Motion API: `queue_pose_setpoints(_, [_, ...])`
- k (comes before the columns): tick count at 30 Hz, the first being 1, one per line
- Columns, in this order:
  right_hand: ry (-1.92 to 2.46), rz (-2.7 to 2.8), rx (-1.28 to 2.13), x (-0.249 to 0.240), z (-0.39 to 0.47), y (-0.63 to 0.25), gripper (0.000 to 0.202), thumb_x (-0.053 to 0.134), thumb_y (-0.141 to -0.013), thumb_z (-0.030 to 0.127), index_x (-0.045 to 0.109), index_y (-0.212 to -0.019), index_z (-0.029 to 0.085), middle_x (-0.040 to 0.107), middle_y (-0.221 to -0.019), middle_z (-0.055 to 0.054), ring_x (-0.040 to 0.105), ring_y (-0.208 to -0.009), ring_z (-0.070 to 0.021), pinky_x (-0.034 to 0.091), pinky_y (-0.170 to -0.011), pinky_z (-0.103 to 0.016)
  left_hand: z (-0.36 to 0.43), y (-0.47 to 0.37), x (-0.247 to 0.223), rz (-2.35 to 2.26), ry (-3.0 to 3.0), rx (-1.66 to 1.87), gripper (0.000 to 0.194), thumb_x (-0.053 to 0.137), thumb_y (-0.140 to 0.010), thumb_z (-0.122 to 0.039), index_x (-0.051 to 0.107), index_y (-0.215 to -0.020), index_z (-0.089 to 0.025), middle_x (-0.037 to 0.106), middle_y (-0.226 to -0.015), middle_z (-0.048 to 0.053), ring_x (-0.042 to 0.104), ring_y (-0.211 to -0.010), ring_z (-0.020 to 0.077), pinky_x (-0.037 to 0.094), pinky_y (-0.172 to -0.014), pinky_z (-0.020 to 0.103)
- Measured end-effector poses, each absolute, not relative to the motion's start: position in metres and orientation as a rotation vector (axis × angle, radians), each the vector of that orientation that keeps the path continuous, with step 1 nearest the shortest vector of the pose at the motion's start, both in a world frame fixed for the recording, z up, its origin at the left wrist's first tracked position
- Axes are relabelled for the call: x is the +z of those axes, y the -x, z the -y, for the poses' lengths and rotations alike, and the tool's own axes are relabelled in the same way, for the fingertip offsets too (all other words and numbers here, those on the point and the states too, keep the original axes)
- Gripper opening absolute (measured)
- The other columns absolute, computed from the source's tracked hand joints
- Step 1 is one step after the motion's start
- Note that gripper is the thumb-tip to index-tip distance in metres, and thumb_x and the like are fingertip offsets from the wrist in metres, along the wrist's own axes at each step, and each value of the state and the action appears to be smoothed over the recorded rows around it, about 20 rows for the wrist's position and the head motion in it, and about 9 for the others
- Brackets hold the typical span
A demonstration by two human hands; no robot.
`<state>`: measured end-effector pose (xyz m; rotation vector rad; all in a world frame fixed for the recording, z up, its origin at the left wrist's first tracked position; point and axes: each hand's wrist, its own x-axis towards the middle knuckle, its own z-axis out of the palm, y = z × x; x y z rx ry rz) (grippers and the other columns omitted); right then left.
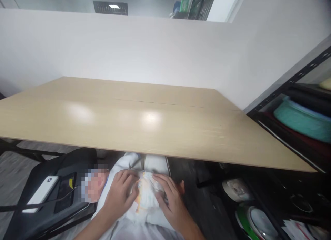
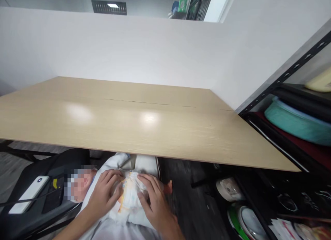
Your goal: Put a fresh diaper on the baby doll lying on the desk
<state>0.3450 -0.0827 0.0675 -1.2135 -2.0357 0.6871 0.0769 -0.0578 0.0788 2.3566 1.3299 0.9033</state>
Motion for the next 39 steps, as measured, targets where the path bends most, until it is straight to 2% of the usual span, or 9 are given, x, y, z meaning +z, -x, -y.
queue_pose_setpoints(4, [1.161, 2.059, 0.749, 0.093, 0.065, -0.307, 0.039, 0.061, -0.109, 0.021, 0.063, -0.146, 0.033, 0.067, -0.148, -0.004, 0.058, -0.142, -0.0251, 0.048, -0.123, -0.045, 0.063, -0.07, 0.073, -1.243, -2.395, 1.075, 0.013, 0.057, -0.103, -0.012, 0.063, -0.103, -0.024, 0.073, -0.108, 0.006, 0.064, -0.1, 0.025, 0.048, -0.091, 0.04])
queue_pose_setpoints(9, [1.18, 1.973, 0.879, 0.097, 0.046, -0.282, 0.035, 0.07, -0.103, 0.013, 0.071, -0.134, 0.029, 0.074, -0.131, -0.004, 0.066, -0.124, -0.0248, 0.055, -0.109, -0.042, 0.064, -0.066, 0.071, -1.242, -2.384, 1.119, 0.015, 0.059, -0.103, -0.011, 0.063, -0.11, -0.023, 0.073, -0.108, 0.007, 0.065, -0.098, 0.0242, 0.048, -0.089, 0.038])
queue_pose_setpoints(13, [1.187, 1.992, 0.893, 0.092, 0.029, -0.284, 0.025, 0.078, -0.099, 0.01, 0.079, -0.117, 0.028, 0.078, -0.116, -0.001, 0.068, -0.114, -0.0229, 0.054, -0.102, -0.037, 0.064, -0.069, 0.073, -1.191, -2.402, 1.079, 0.018, 0.056, -0.104, -0.01, 0.064, -0.113, -0.024, 0.075, -0.108, 0.007, 0.066, -0.099, 0.0241, 0.048, -0.088, 0.038])
queue_pose_setpoints(17, [1.092, 2.07, 0.853, 0.087, 0.018, -0.288, 0.018, 0.081, -0.098, 0.01, 0.081, -0.107, 0.026, 0.079, -0.106, 0.002, 0.069, -0.107, -0.0201, 0.053, -0.096, -0.033, 0.064, -0.071, 0.077, -1.173, -2.407, 1.08, 0.017, 0.055, -0.104, -0.009, 0.063, -0.112, -0.023, 0.076, -0.107, 0.005, 0.065, -0.097, 0.0231, 0.047, -0.087, 0.038])
queue_pose_setpoints(22, [1.082, 2.117, 0.627, 0.075, 0.019, -0.287, 0.014, 0.079, -0.099, 0.011, 0.075, -0.092, 0.023, 0.077, -0.096, 0.001, 0.068, -0.096, -0.0213, 0.049, -0.091, -0.035, 0.063, -0.073, 0.079, -1.148, -2.451, 1.091, 0.016, 0.054, -0.103, -0.008, 0.062, -0.107, -0.022, 0.075, -0.103, 0.005, 0.063, -0.093, 0.0233, 0.046, -0.083, 0.038])
queue_pose_setpoints(25, [1.129, 2.12, 0.512, 0.072, 0.011, -0.286, 0.014, 0.076, -0.103, 0.015, 0.073, -0.091, 0.022, 0.076, -0.092, 0.0, 0.068, -0.09, -0.0216, 0.048, -0.085, -0.035, 0.064, -0.074, 0.079, -1.118, -2.497, 1.085, 0.016, 0.054, -0.102, -0.007, 0.061, -0.105, -0.022, 0.075, -0.102, 0.006, 0.062, -0.091, 0.0241, 0.046, -0.081, 0.038])
queue_pose_setpoints(30, [1.205, 2.021, 0.534, 0.083, -0.012, -0.287, 0.013, 0.071, -0.105, 0.015, 0.074, -0.095, 0.023, 0.078, -0.099, -0.001, 0.072, -0.094, -0.0216, 0.05, -0.087, -0.034, 0.064, -0.073, 0.078, -1.132, -2.465, 1.066, 0.017, 0.054, -0.102, -0.008, 0.061, -0.104, -0.023, 0.074, -0.101, 0.006, 0.064, -0.092, 0.0245, 0.048, -0.084, 0.038])
queue_pose_setpoints(34, [1.185, 1.958, 0.633, 0.103, 0.008, -0.28, 0.014, 0.073, -0.102, 0.014, 0.072, -0.11, 0.025, 0.076, -0.111, -0.002, 0.07, -0.107, -0.0234, 0.051, -0.094, -0.036, 0.062, -0.07, 0.076, -1.247, -2.375, 1.047, 0.02, 0.055, -0.104, -0.013, 0.065, -0.117, -0.025, 0.075, -0.116, 0.007, 0.068, -0.105, 0.0266, 0.051, -0.092, 0.04])
queue_pose_setpoints(39, [1.194, 2.095, 0.788, 0.117, 0.068, -0.272, 0.02, 0.083, -0.094, 0.022, 0.067, -0.105, 0.026, 0.074, -0.113, -0.003, 0.066, -0.11, -0.0272, 0.051, -0.095, -0.039, 0.057, -0.067, 0.072, -1.398, -2.27, 1.045, 0.028, 0.049, -0.109, -0.019, 0.065, -0.13, -0.026, 0.073, -0.132, 0.01, 0.065, -0.121, 0.0294, 0.051, -0.101, 0.045])
